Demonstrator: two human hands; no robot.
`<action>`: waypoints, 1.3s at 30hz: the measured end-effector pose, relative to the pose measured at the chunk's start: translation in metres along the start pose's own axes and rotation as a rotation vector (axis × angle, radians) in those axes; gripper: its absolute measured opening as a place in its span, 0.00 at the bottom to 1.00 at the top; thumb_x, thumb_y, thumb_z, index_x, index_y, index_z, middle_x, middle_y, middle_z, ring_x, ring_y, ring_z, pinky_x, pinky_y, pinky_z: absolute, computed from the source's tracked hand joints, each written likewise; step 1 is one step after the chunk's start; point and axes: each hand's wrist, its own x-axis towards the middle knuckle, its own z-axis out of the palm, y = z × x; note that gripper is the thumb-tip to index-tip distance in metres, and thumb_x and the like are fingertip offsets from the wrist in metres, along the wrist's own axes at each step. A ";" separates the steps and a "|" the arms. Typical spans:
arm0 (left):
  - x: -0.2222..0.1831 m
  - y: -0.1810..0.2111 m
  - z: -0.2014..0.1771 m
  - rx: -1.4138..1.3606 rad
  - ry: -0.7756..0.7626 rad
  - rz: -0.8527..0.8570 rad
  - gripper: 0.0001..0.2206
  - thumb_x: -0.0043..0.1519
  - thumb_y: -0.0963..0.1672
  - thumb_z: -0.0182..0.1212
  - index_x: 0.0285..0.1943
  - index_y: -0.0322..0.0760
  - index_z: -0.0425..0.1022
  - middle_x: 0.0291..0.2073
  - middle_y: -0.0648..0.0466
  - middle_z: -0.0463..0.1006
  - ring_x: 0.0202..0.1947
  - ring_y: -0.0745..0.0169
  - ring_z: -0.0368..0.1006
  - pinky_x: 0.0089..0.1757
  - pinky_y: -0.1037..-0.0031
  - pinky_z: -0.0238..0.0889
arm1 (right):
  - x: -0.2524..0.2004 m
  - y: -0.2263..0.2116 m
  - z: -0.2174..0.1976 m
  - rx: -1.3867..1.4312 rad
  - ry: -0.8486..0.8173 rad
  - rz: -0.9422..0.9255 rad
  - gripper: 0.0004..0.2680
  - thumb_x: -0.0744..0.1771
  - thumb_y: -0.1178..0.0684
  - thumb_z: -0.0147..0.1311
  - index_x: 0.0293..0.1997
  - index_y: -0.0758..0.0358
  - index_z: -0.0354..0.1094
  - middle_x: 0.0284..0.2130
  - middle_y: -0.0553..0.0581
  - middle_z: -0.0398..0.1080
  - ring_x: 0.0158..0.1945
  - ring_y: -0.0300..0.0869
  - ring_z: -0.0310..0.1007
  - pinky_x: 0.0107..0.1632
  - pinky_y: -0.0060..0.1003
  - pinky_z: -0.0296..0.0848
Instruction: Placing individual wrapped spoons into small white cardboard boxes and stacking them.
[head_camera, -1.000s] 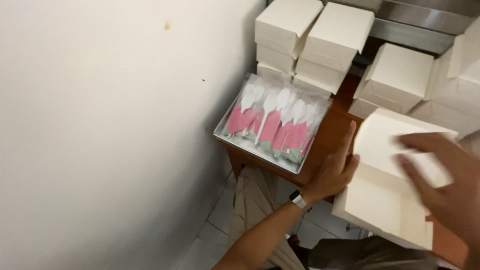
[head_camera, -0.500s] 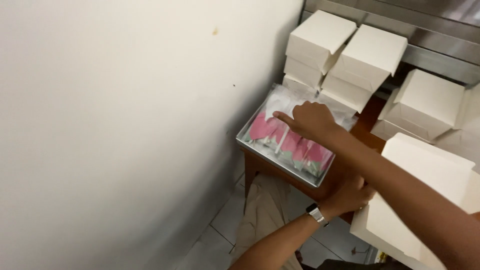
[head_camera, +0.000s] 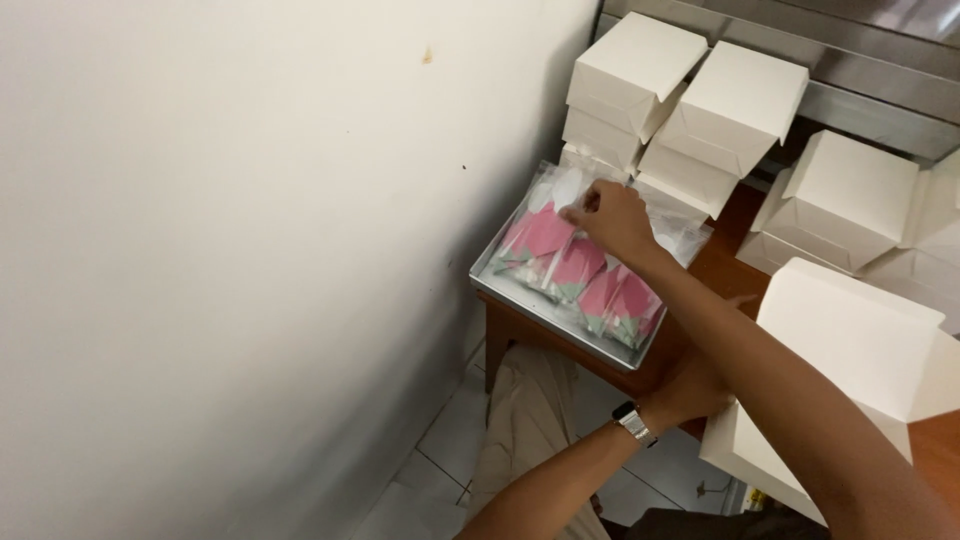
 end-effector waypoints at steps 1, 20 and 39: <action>0.002 0.004 -0.003 -0.029 -0.013 -0.028 0.10 0.51 0.45 0.62 0.41 0.44 0.75 0.34 0.61 0.76 0.41 0.59 0.74 0.51 0.65 0.64 | -0.001 0.003 -0.002 0.086 0.053 -0.045 0.13 0.64 0.42 0.65 0.40 0.61 0.74 0.38 0.60 0.77 0.46 0.58 0.79 0.46 0.53 0.77; 0.023 0.074 -0.058 -0.579 0.185 -0.343 0.19 0.66 0.46 0.60 0.62 0.38 0.60 0.50 0.38 0.74 0.50 0.44 0.74 0.50 0.57 0.70 | -0.207 0.106 -0.222 0.723 0.217 -0.123 0.15 0.66 0.66 0.59 0.59 0.66 0.66 0.41 0.57 0.74 0.43 0.36 0.74 0.49 0.30 0.74; 0.029 0.090 -0.068 -0.779 0.223 -0.472 0.19 0.72 0.48 0.47 0.69 0.41 0.51 0.55 0.36 0.74 0.50 0.52 0.73 0.49 0.59 0.70 | -0.266 0.141 -0.152 0.176 -0.152 0.160 0.13 0.66 0.55 0.59 0.57 0.54 0.71 0.40 0.60 0.81 0.35 0.46 0.79 0.40 0.40 0.76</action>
